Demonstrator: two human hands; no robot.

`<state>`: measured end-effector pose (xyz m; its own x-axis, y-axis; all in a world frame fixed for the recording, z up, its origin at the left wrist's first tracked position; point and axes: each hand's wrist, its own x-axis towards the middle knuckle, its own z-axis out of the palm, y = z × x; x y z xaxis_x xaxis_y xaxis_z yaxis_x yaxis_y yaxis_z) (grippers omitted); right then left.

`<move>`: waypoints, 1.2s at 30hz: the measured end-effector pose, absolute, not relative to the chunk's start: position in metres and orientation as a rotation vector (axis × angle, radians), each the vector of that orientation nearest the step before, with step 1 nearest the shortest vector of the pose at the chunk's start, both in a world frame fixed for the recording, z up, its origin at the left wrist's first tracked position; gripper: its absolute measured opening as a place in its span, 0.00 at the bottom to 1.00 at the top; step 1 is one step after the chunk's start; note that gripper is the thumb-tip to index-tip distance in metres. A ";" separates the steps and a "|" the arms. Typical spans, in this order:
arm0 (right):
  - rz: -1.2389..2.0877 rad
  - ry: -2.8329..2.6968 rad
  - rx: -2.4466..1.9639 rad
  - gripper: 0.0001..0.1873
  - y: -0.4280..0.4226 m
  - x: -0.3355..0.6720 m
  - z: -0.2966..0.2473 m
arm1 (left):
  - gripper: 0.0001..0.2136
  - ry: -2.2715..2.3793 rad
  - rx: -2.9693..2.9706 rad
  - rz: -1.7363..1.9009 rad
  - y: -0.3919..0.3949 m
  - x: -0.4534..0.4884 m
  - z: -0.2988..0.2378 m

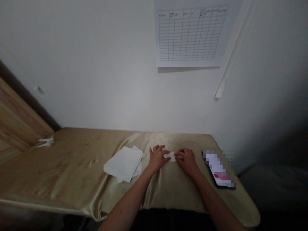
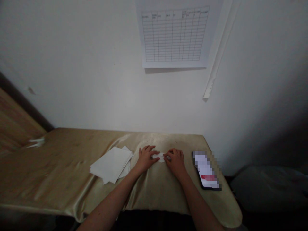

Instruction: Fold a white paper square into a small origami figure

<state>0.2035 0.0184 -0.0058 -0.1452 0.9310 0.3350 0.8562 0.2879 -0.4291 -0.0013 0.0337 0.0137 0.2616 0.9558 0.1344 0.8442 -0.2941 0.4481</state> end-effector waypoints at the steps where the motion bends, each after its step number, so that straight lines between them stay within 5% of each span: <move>1: 0.180 -2.020 -1.596 0.10 0.019 0.203 -0.006 | 0.14 1.655 2.248 0.559 0.034 -0.001 0.013; 15: 0.205 -1.933 -1.587 0.16 0.023 0.205 -0.013 | 0.13 1.599 2.222 0.638 0.031 0.003 0.020; 26: 0.305 -1.876 -1.533 0.08 0.026 0.209 -0.010 | 0.19 1.570 2.260 0.709 0.031 0.003 0.020; 36: 0.215 -1.849 -1.409 0.09 0.024 0.211 -0.003 | 0.09 1.551 2.298 0.876 0.026 0.005 0.032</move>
<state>0.2107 0.0240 -0.0028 -0.0758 0.8749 0.4783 0.7421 0.3699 -0.5590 0.0045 0.0257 0.0322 0.2596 0.9016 0.3460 0.7617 -0.4114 0.5006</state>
